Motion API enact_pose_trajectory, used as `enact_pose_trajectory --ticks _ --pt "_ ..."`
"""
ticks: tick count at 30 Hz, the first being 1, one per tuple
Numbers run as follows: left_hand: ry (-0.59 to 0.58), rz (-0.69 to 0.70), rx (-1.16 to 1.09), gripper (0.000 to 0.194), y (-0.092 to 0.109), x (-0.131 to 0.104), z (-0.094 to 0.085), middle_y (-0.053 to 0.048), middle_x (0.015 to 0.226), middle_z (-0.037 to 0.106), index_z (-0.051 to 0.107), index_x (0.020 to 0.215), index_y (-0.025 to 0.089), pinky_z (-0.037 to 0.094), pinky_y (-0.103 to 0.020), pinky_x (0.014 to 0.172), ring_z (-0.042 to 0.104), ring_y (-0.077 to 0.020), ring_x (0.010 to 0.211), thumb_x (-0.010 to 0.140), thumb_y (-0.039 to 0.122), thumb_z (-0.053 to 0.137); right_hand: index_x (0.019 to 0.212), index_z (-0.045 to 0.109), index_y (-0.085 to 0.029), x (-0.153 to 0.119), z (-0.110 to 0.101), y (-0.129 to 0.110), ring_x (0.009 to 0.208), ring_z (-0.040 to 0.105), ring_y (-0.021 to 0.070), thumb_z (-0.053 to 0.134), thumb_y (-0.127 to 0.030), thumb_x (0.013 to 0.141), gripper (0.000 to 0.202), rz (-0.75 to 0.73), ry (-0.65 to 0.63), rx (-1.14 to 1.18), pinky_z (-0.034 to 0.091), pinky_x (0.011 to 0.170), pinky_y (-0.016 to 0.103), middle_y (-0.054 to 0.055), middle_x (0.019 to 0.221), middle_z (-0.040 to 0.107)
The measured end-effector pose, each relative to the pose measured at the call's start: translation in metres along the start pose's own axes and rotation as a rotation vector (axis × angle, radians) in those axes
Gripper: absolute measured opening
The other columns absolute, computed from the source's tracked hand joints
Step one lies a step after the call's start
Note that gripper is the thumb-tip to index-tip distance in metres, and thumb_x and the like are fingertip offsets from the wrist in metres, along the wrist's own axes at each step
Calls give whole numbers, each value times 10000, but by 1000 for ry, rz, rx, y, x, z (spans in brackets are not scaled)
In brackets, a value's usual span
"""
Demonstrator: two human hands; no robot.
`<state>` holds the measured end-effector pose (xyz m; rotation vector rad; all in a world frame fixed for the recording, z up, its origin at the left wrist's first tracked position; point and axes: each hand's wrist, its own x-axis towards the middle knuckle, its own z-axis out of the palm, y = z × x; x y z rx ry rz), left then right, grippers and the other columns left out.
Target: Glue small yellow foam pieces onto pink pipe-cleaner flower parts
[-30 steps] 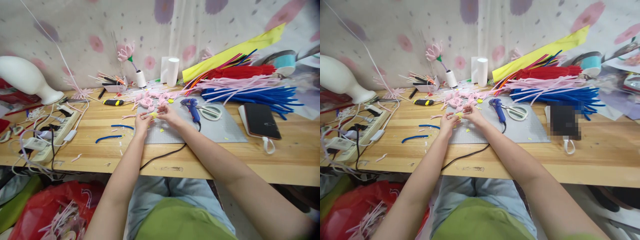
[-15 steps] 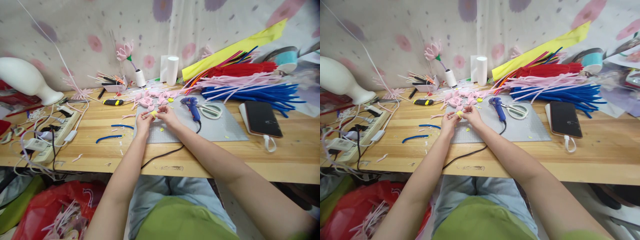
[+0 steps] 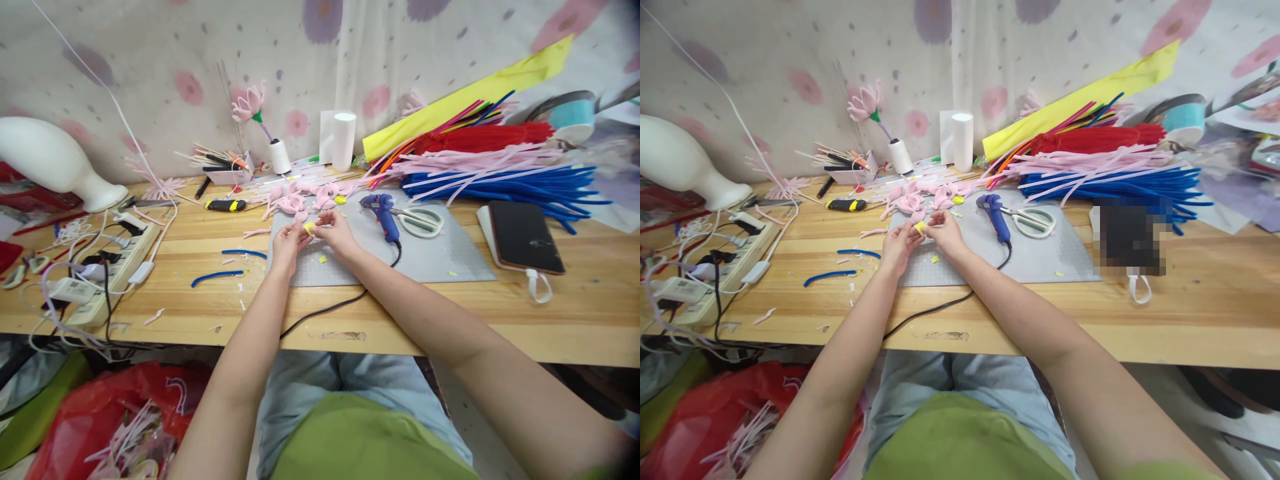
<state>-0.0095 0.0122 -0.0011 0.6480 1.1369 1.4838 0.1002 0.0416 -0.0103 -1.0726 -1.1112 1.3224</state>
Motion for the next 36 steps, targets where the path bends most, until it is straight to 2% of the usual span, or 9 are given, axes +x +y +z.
enact_pose_trajectory --ticks 5,13,18,20,23,27,30,32,36 --pt "25 31 29 373 0 0 0 8 650 647 540 849 134 534 -268 720 630 -88 613 566 130 783 836 434 -205 0 1 0 675 521 94 687 -183 546 385 13 -19 -19 459 710 292 -33 789 515" --pt "61 111 100 391 5 4 -4 33 620 611 512 825 154 534 -289 669 603 -95 589 536 149 775 913 442 -218 0 0 -8 841 563 130 689 -176 544 446 -26 -119 64 462 852 339 -12 873 543" --pt "69 138 127 397 8 5 -5 40 608 598 501 831 159 536 -275 619 590 -95 576 531 149 760 871 425 -213 2 3 -7 766 556 112 662 -128 554 405 -7 -58 59 461 822 311 -33 782 539" --pt "109 146 104 391 12 8 -9 44 608 586 495 829 164 537 -267 620 591 -92 582 536 136 752 867 420 -212 5 2 -5 743 555 108 648 -121 567 387 -19 -29 23 458 795 299 -36 770 538" --pt "240 180 32 360 18 17 -19 57 605 557 477 826 173 537 -255 636 579 -75 573 568 104 718 869 437 -211 9 -1 -4 715 557 114 605 -120 617 316 -97 -45 -169 446 763 298 -29 772 561" --pt "374 184 -36 304 24 26 -32 38 649 568 446 816 176 534 -259 674 580 -69 582 625 77 661 939 518 -212 7 -2 -7 816 572 174 545 -108 689 273 -345 -298 -675 409 798 326 8 813 644" --pt "390 176 -52 283 24 27 -34 26 669 577 441 816 174 532 -264 684 581 -71 589 646 66 639 1049 542 -205 5 2 -8 960 542 238 554 -113 705 356 -532 -442 -997 381 837 350 55 907 674" --pt "388 170 -47 290 23 27 -33 26 668 574 442 814 174 533 -270 684 585 -77 600 639 65 646 1070 556 -188 5 5 -8 981 535 263 543 -116 724 353 -593 -493 -1125 373 839 360 95 926 673" --pt "376 171 -20 324 20 26 -29 44 643 550 449 810 179 538 -261 672 588 -79 615 608 82 684 1006 585 -178 7 6 -8 966 552 269 518 -103 744 280 -578 -441 -1158 366 852 374 123 902 673"
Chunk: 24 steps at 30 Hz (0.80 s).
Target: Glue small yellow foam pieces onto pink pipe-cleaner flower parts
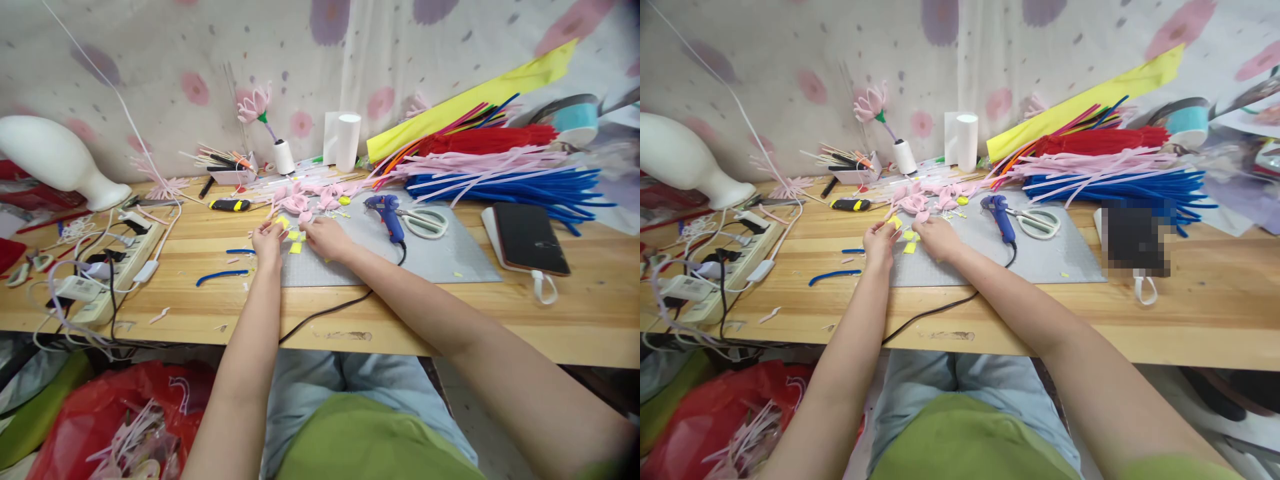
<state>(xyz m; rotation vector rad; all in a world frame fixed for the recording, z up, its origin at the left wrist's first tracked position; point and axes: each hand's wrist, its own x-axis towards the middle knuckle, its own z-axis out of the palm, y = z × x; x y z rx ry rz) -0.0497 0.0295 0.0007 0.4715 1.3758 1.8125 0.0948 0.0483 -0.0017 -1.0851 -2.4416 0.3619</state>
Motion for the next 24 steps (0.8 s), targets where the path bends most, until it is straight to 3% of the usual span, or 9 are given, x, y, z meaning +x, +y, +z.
enact_pose_trajectory --ticks 2,5,9,14,24 --pt "-11 6 5 338 -1 -2 1 52 628 541 451 810 178 538 -261 667 583 -76 602 595 83 693 993 567 -202 -1 -3 2 913 573 234 541 -114 727 281 110 70 161 387 830 358 72 872 679" --pt "-61 -12 30 345 -4 -9 5 48 618 551 456 811 172 532 -267 651 577 -81 582 583 75 696 958 522 -224 -5 -10 6 745 591 161 593 -176 691 281 330 151 644 427 718 305 -11 777 665" --pt "-169 -43 70 353 -9 -22 11 35 622 576 467 813 165 523 -271 641 584 -91 581 568 79 706 886 516 -209 -11 -14 7 645 579 124 671 -228 613 315 497 144 1148 414 608 253 -35 677 631" --pt "-245 -70 101 409 -14 -32 14 33 634 586 468 822 166 518 -295 667 604 -111 596 531 116 751 835 519 -194 -11 -11 2 584 543 107 694 -178 551 334 572 191 1202 386 569 241 -45 608 595" --pt "-284 -113 129 409 -10 -34 13 28 634 606 467 849 164 536 -302 678 617 -112 609 550 92 736 816 480 -205 -12 -12 2 517 474 99 670 -176 582 303 624 228 1101 331 527 238 -46 575 569"
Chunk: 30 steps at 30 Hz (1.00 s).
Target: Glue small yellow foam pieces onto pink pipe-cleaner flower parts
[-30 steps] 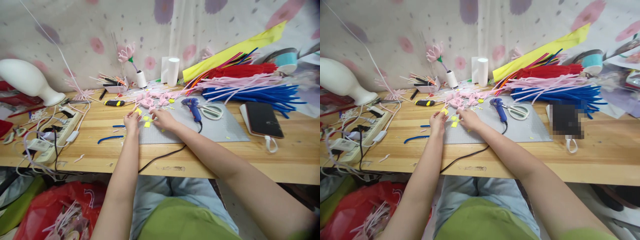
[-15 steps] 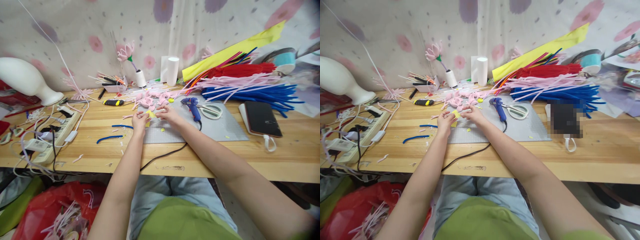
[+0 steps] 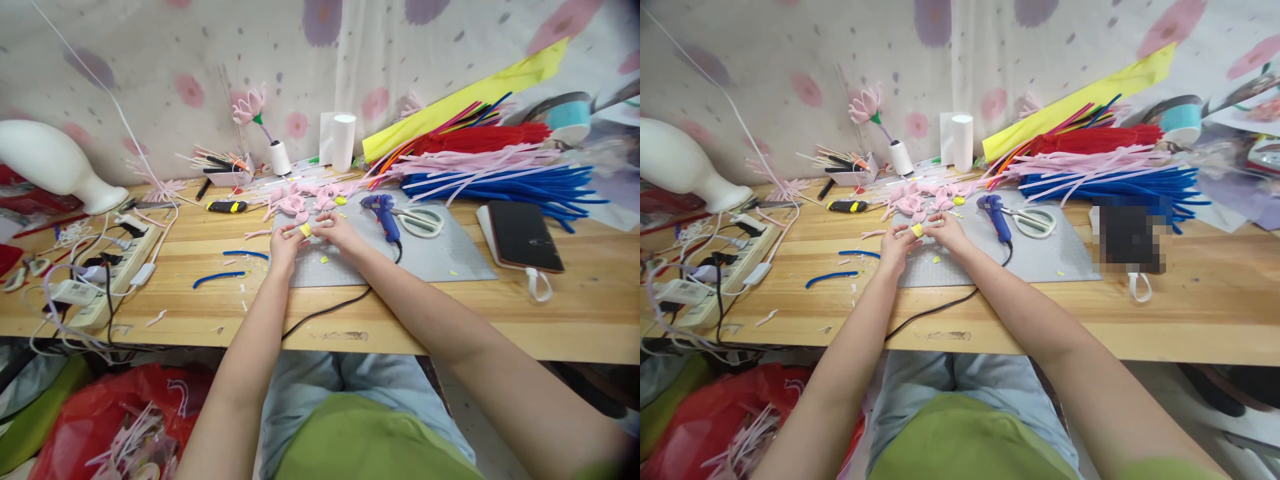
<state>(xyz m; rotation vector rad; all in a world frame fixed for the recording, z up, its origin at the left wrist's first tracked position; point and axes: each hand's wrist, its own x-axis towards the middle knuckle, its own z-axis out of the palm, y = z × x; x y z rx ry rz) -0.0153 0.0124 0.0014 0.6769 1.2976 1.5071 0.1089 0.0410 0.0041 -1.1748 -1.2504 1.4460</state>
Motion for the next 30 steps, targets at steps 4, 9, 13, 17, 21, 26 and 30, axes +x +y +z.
enact_pose_trajectory --ticks 4,9,13,17,21,26,30 --pt "-22 -21 -3 377 1 1 -3 11 635 613 485 849 150 536 -299 663 613 -110 598 563 89 723 799 476 -209 -2 -1 -2 538 494 102 669 -185 584 290 -6 -3 -19 346 542 239 -51 585 572" --pt "-70 -43 -22 340 3 3 -4 -21 673 645 492 870 145 536 -305 673 639 -131 629 597 100 690 791 468 -206 -3 -2 -5 552 510 105 669 -169 580 294 1 19 -24 367 562 245 -54 579 569" --pt "-103 -64 -52 311 5 3 -5 -30 691 658 481 870 152 538 -301 650 643 -134 625 626 140 673 799 465 -205 -2 -2 -4 556 514 99 667 -157 589 295 1 27 -34 371 551 232 -54 590 569" --pt "-107 -40 -24 406 3 3 -5 -15 696 655 490 886 151 532 -284 650 637 -122 632 568 158 742 806 455 -203 -1 -2 -4 555 521 92 660 -157 610 287 9 22 -42 371 541 214 -59 584 566" --pt "-71 -12 3 428 1 2 -5 3 658 638 492 884 144 528 -273 635 619 -110 613 545 136 754 829 461 -202 -1 -2 -4 593 534 98 642 -149 623 279 9 2 -64 379 556 212 -48 617 581" --pt "-16 4 28 454 1 3 -4 37 621 608 478 881 162 530 -278 627 610 -108 597 525 146 759 866 461 -212 0 0 -4 675 553 109 627 -185 631 289 -69 20 -73 413 581 226 -26 753 593" --pt "-47 32 29 489 0 3 -4 40 627 605 468 886 168 527 -282 621 623 -125 621 503 171 772 869 446 -206 1 4 1 686 562 105 671 -206 607 345 -139 -31 -37 448 668 260 -34 757 583"
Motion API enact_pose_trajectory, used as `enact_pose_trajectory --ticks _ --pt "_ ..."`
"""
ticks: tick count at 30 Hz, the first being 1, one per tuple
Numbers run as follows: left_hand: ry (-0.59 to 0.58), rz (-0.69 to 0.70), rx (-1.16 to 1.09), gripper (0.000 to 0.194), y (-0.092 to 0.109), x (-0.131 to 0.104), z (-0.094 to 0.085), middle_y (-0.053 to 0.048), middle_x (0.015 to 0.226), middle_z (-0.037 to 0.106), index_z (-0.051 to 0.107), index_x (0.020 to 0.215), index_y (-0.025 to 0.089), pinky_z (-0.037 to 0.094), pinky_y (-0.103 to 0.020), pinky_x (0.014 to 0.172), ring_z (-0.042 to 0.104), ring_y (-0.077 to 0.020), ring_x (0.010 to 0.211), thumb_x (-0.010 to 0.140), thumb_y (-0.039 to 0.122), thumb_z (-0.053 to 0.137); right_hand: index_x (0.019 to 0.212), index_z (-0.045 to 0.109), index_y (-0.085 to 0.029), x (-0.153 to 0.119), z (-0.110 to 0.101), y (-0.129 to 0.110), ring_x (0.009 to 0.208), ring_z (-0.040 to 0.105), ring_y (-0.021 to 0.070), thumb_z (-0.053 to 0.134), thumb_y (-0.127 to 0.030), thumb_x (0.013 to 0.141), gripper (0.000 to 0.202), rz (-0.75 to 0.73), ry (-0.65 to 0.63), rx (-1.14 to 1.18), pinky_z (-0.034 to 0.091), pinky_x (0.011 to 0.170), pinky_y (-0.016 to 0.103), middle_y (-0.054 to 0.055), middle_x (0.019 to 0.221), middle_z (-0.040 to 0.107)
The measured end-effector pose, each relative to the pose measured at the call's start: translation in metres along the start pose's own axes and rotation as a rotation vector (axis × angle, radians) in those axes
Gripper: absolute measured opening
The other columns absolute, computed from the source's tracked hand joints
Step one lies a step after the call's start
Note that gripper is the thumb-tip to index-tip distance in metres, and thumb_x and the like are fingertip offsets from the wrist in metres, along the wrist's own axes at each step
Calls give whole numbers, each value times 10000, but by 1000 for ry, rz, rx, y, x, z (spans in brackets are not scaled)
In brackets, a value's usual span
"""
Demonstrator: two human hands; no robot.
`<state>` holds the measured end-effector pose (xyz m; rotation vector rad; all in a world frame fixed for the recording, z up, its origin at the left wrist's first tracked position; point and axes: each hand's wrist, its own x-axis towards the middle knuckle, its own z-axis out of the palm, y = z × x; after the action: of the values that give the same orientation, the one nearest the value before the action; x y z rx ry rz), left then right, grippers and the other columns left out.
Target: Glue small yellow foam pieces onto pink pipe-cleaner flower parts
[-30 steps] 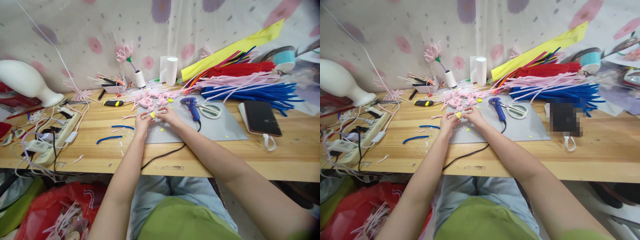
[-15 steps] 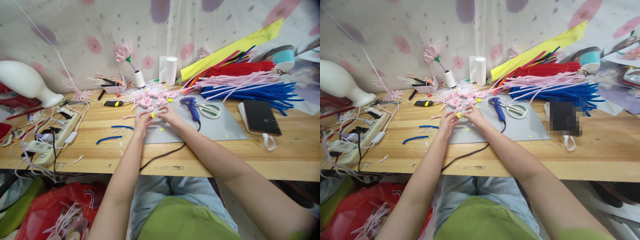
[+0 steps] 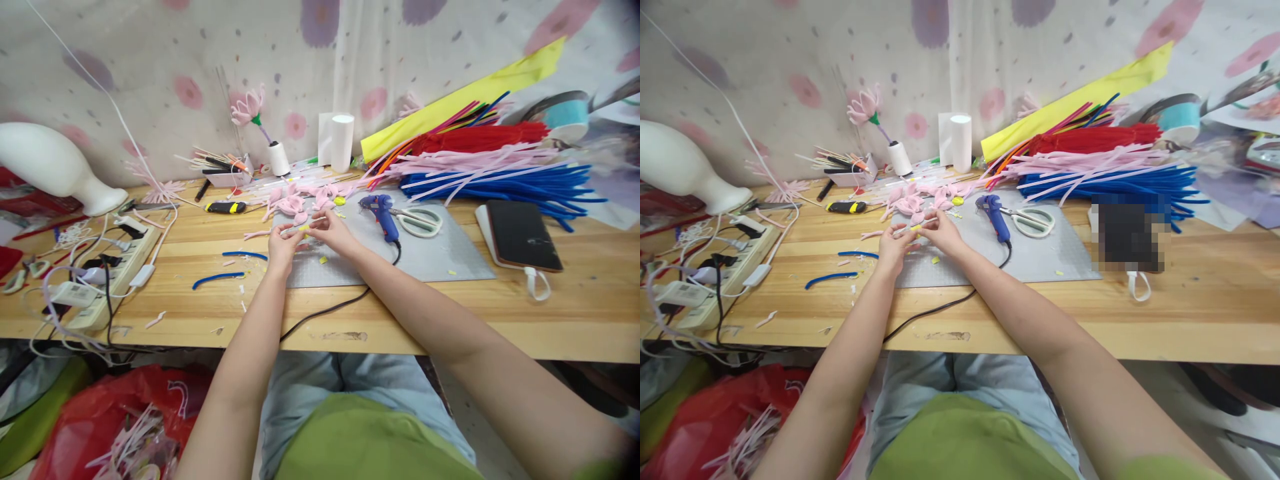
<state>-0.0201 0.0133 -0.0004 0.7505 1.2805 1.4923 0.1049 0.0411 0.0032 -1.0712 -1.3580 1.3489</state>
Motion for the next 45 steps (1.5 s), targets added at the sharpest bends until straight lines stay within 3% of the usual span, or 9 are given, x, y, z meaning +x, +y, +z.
enact_pose_trajectory --ticks 6,26,34,37,40,45 --pt "-14 -3 -7 486 -1 -1 -1 39 626 606 481 883 164 523 -263 592 615 -115 606 495 172 775 844 446 -203 4 0 7 652 574 110 629 -154 631 285 11 39 8 450 709 287 -54 678 586" --pt "5 -36 16 430 0 1 -1 -25 725 660 477 909 162 533 -287 594 653 -151 653 574 182 747 811 457 -199 5 1 5 574 531 88 641 -156 616 272 70 30 79 418 620 252 -63 626 582" --pt "25 -26 16 435 3 -1 -1 20 662 615 479 881 162 542 -294 616 620 -120 614 542 123 749 813 460 -200 2 2 0 595 536 83 633 -138 628 261 89 29 75 422 629 243 -64 639 575" --pt "89 -18 9 420 8 3 -4 29 652 596 468 865 170 542 -287 620 612 -109 600 554 106 743 824 457 -204 4 2 1 602 546 94 638 -173 654 250 76 33 37 433 636 252 -63 634 566" --pt "231 33 -41 398 14 12 -12 38 660 579 442 858 182 542 -271 629 612 -100 604 589 86 719 831 463 -207 13 2 5 616 561 106 640 -173 670 241 59 36 -100 445 652 265 -54 658 578" --pt "387 122 -143 354 20 23 -24 50 663 549 399 846 193 533 -229 614 602 -80 604 658 63 669 885 512 -203 26 12 2 753 610 133 608 -117 698 227 -150 -164 -512 438 717 269 -6 806 663"
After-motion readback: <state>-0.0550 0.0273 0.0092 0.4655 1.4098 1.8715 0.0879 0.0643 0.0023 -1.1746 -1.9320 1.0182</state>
